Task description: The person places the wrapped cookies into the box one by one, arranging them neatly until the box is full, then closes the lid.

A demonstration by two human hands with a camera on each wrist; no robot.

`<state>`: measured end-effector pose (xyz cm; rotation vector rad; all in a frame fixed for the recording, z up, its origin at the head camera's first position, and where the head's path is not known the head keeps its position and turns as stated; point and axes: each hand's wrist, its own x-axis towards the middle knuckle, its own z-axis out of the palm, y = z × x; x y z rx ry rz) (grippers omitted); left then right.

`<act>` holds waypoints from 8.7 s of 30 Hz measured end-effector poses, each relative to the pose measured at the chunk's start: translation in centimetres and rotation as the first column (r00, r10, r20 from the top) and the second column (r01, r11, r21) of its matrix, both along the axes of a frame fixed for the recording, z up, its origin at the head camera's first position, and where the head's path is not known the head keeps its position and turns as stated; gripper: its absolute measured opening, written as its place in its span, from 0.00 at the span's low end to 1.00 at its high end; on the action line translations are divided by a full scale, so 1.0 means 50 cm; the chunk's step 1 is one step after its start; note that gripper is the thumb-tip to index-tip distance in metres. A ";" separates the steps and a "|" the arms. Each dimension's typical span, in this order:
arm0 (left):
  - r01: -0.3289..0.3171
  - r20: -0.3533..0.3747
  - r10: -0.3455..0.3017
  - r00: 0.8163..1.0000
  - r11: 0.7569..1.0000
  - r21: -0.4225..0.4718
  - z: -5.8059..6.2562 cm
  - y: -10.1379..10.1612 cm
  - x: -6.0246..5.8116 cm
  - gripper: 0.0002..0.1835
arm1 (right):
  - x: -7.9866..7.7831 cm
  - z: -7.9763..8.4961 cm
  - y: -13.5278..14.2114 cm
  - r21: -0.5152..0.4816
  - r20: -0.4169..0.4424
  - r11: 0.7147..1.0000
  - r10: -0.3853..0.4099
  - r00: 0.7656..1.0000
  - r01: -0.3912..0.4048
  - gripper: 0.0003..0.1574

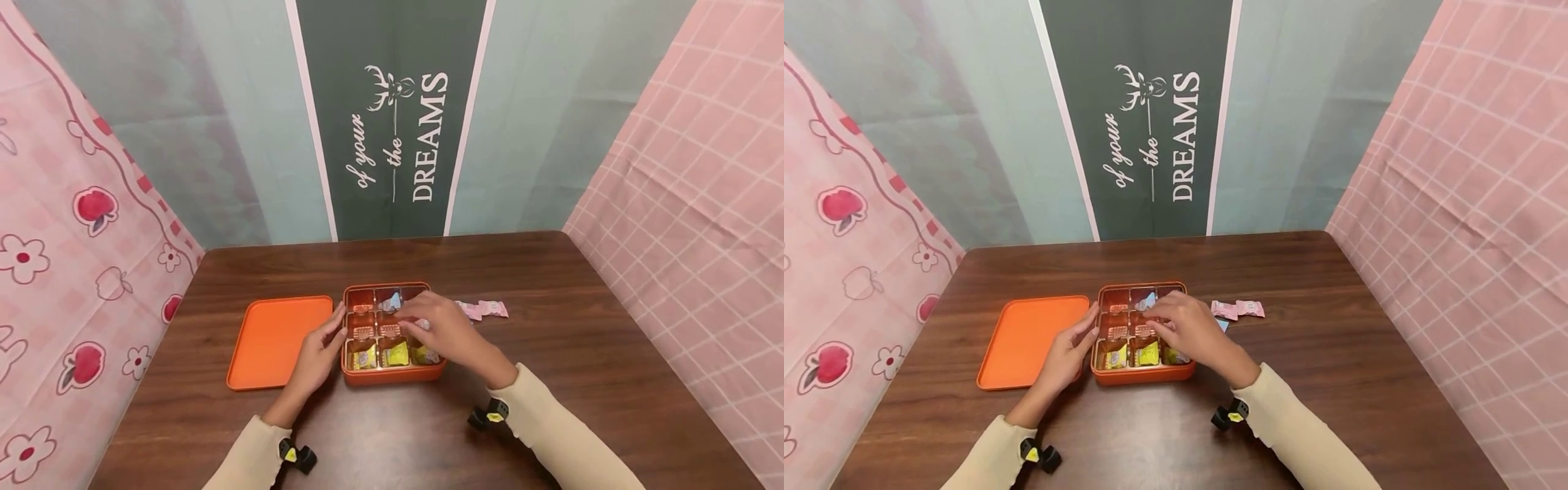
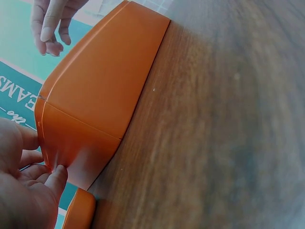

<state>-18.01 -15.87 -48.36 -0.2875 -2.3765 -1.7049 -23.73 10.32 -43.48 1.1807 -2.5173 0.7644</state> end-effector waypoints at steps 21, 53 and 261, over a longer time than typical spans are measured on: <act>-0.007 0.002 0.007 1.000 1.000 -0.007 -0.003 -0.001 0.005 0.24 | -0.001 -0.040 0.119 -0.101 0.000 0.970 -0.220 0.975 0.219 0.19; -0.011 0.018 0.011 1.000 1.000 0.007 0.003 0.003 0.005 0.24 | -0.049 -0.140 0.188 0.103 0.102 0.953 -0.295 0.950 0.285 0.19; 0.000 -0.036 0.000 0.999 1.000 -0.015 -0.074 -0.016 -0.028 0.25 | -0.161 -0.004 -0.165 0.310 0.132 0.941 0.097 0.987 -0.134 0.10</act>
